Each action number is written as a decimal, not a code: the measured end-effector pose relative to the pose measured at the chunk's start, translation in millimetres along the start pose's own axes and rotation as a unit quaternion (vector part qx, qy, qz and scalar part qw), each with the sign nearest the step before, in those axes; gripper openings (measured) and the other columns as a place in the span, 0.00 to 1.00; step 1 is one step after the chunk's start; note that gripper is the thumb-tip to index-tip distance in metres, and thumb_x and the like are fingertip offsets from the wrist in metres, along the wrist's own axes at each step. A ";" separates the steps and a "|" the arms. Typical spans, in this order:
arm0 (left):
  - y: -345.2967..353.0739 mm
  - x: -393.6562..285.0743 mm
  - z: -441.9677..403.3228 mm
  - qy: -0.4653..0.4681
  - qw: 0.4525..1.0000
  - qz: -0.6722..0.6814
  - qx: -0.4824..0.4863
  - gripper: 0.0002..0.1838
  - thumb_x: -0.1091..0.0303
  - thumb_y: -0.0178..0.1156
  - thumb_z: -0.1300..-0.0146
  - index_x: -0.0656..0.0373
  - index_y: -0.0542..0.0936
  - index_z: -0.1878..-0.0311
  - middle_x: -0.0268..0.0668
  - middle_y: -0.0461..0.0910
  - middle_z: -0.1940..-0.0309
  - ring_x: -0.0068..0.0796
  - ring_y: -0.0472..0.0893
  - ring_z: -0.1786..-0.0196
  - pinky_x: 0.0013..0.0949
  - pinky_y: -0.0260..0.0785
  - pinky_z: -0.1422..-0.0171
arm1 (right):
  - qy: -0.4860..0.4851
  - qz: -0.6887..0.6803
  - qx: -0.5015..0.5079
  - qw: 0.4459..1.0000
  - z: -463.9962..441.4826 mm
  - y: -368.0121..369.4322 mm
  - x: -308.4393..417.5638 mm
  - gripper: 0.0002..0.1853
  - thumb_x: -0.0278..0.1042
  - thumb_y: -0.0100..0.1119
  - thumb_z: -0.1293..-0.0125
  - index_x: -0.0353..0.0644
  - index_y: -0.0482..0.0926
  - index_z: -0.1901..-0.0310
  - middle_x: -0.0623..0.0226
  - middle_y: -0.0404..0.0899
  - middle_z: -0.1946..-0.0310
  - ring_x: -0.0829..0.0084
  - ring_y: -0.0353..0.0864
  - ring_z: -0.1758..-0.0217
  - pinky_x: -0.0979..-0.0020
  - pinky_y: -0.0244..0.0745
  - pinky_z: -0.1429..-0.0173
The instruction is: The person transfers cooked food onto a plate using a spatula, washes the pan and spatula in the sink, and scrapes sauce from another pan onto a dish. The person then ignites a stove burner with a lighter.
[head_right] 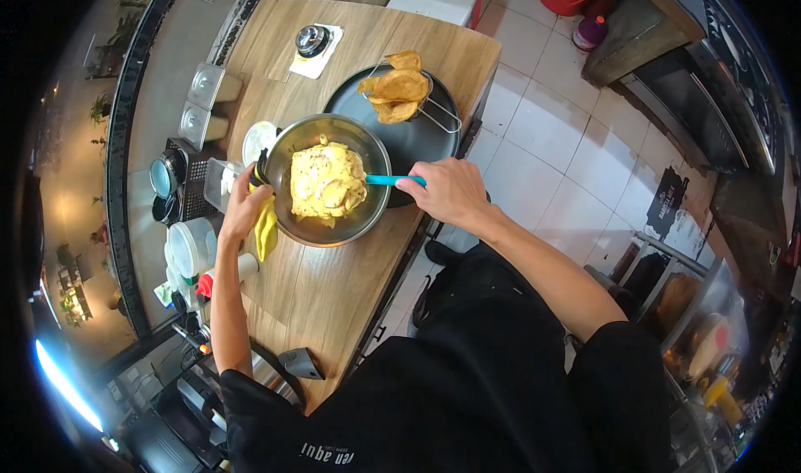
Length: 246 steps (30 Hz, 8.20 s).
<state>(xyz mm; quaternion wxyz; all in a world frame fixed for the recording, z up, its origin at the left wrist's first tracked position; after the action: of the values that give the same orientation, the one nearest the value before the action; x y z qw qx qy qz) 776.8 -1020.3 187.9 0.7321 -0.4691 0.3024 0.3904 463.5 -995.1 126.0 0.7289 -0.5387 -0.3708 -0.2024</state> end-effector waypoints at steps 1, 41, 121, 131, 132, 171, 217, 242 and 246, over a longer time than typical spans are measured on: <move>-2.1 0.2 -2.4 0.000 1.000 0.001 0.001 0.15 0.76 0.53 0.44 0.65 0.75 0.52 0.29 0.76 0.68 0.17 0.72 0.66 0.24 0.66 0.61 | 0.006 0.007 0.004 1.000 -1.1 -0.9 -0.1 0.18 0.52 0.62 0.38 0.45 0.84 0.71 0.61 0.77 0.84 0.56 0.75 0.80 0.59 0.67 0.75; -55.8 130.2 132.8 -0.083 0.971 0.151 -0.165 0.15 0.77 0.52 0.43 0.63 0.76 0.51 0.28 0.77 0.64 0.16 0.74 0.65 0.22 0.67 0.60 | 0.134 -0.013 -0.138 0.981 51.1 10.0 -38.1 0.19 0.53 0.59 0.35 0.44 0.83 0.67 0.60 0.78 0.83 0.54 0.79 0.77 0.57 0.70 0.72; 1.4 233.6 172.5 -0.234 0.914 0.276 -0.181 0.27 0.77 0.49 0.37 0.63 0.64 0.33 0.37 0.75 0.47 0.26 0.76 0.50 0.31 0.70 0.44 | -0.301 0.270 0.036 0.914 -18.9 -116.3 -16.2 0.09 0.32 0.65 0.46 0.46 0.80 0.63 0.74 0.76 0.68 0.70 0.73 0.69 0.70 0.68 0.68; 13.0 234.5 189.0 -0.212 0.889 0.315 -0.257 0.21 0.76 0.53 0.36 0.61 0.69 0.39 0.36 0.79 0.53 0.26 0.80 0.55 0.30 0.74 0.49 | -0.274 0.070 0.003 0.959 19.5 -99.8 -9.2 0.15 0.23 0.69 0.53 0.42 0.81 0.61 0.64 0.77 0.67 0.63 0.77 0.67 0.68 0.73 0.65; 16.5 240.2 196.1 -0.205 0.885 0.319 -0.271 0.20 0.76 0.54 0.35 0.60 0.69 0.40 0.35 0.79 0.54 0.25 0.80 0.56 0.30 0.74 0.50 | -0.260 0.032 -0.005 0.965 25.3 -80.2 1.8 0.16 0.21 0.68 0.53 0.41 0.81 0.60 0.62 0.77 0.66 0.61 0.78 0.65 0.67 0.74 0.64; -171.4 173.8 387.2 -0.004 0.750 -0.026 -0.661 0.15 0.86 0.51 0.44 0.66 0.77 0.53 0.44 0.78 0.65 0.37 0.79 0.66 0.32 0.73 0.67 | -0.588 0.123 0.145 0.787 -60.0 378.5 569.5 0.32 0.43 0.68 0.50 0.43 0.72 0.42 0.54 0.74 0.46 0.54 0.76 0.45 0.53 0.71 0.40; 101.6 54.1 195.9 0.234 0.818 0.070 -0.521 0.47 0.63 0.77 0.55 0.62 0.59 0.35 0.54 0.65 0.37 0.51 0.68 0.36 0.50 0.60 0.32 | -0.262 -0.039 0.118 0.957 46.3 101.8 253.9 0.17 0.36 0.65 0.46 0.39 0.70 0.59 0.49 0.70 0.68 0.46 0.76 0.67 0.53 0.75 0.63; 63.8 58.5 149.0 0.226 0.833 0.243 -0.442 0.42 0.36 0.41 0.35 0.69 0.64 0.34 0.53 0.67 0.36 0.46 0.63 0.29 0.47 0.49 0.25 | -0.044 -0.625 0.207 0.751 45.1 -59.0 132.4 0.35 0.43 0.67 0.49 0.57 0.61 0.40 0.44 0.77 0.61 0.52 0.78 0.70 0.61 0.77 0.71; 62.7 38.1 91.5 0.272 0.832 0.241 -0.419 0.42 0.35 0.39 0.33 0.67 0.63 0.33 0.52 0.66 0.34 0.44 0.63 0.29 0.46 0.48 0.24 | 0.162 -0.472 0.248 0.830 23.3 -54.8 87.3 0.35 0.42 0.66 0.44 0.50 0.59 0.37 0.42 0.77 0.60 0.54 0.80 0.70 0.64 0.76 0.73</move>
<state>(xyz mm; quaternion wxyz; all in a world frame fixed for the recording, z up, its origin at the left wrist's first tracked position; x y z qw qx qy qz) 749.7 -908.8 163.2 0.2365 -0.7299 0.4006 0.5008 474.0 -982.7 230.4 0.7036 -0.0582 -0.4942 -0.5073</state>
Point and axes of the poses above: each hand's wrist, its own z-axis away from the middle knuckle, its own y-axis out of the palm, x = y × z, the point moved 8 cm from there along -z, towards the middle knuckle
